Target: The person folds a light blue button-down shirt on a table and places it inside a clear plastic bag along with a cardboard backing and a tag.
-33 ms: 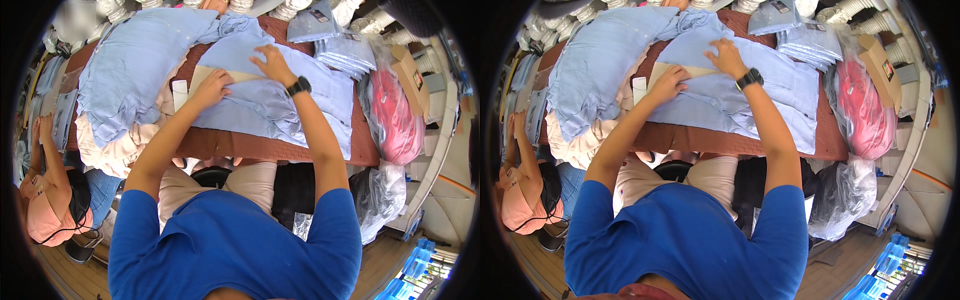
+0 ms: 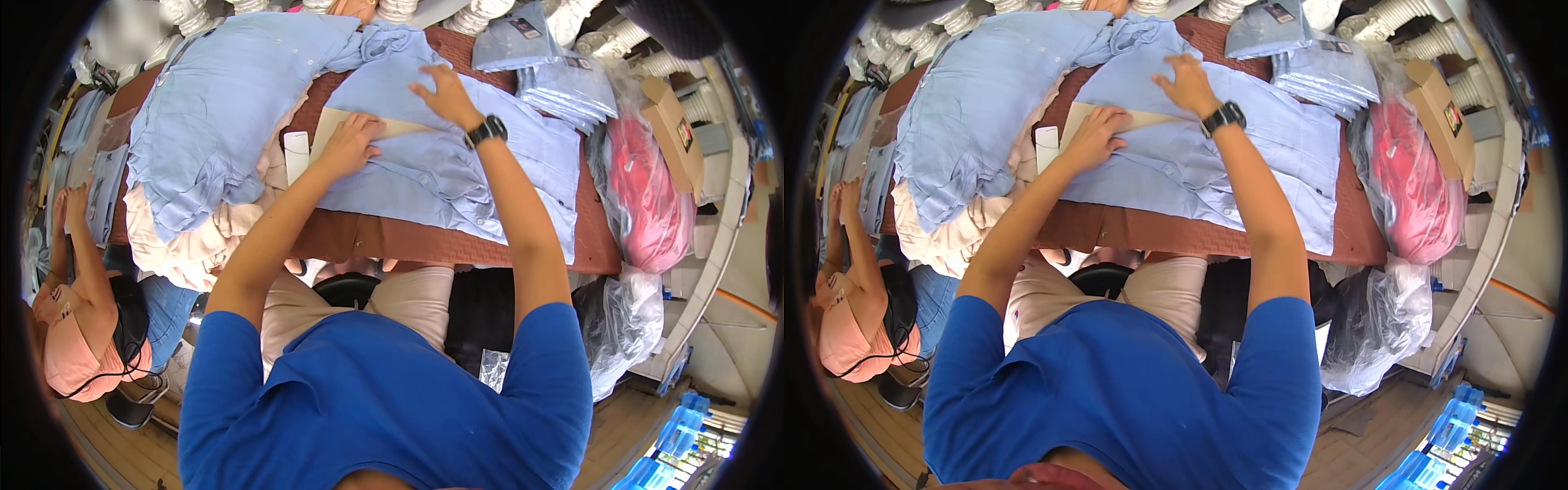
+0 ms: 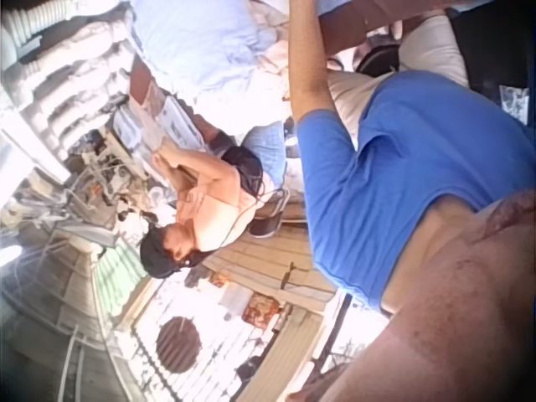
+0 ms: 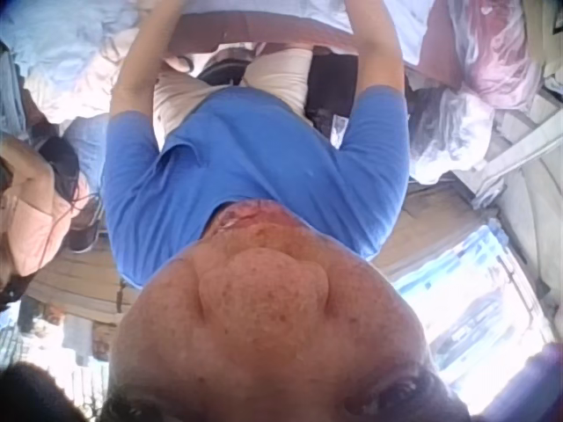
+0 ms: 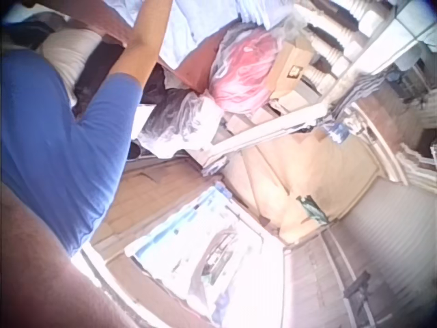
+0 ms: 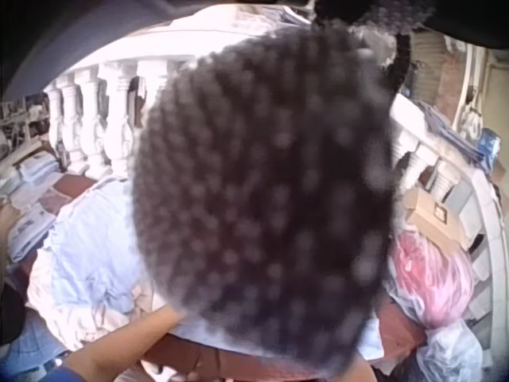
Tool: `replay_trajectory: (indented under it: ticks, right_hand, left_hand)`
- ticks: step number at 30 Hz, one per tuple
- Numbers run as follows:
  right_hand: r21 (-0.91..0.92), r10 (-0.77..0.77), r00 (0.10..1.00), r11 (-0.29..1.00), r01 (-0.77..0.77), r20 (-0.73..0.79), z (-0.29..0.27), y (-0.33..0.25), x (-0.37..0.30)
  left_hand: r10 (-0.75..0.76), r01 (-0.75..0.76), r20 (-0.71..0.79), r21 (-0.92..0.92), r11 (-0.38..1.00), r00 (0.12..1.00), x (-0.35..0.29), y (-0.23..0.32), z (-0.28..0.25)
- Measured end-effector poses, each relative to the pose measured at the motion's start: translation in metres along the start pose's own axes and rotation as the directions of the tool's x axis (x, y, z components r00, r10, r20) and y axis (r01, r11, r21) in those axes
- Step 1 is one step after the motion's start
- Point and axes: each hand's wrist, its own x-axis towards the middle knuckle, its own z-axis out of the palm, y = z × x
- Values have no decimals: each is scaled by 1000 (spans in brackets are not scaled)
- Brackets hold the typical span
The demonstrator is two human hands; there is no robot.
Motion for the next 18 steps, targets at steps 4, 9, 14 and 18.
replay_trajectory:
  ticks: [4,9,14,18]
  right_hand:
    - [-237,251,967,938,-254,-46,39,39,70]
    - [-189,512,858,838,-511,-52,62,83,98]
    - [-216,556,823,823,-525,117,63,83,105]
    - [18,427,886,899,-437,182,34,68,104]
  left_hand:
    - [-20,23,-54,72,997,998,-10,-12,14]
    - [-10,24,-74,193,981,997,-11,6,22]
    - [-73,84,-93,113,990,993,-17,9,15]
    - [-59,68,-124,62,996,990,-21,2,13]
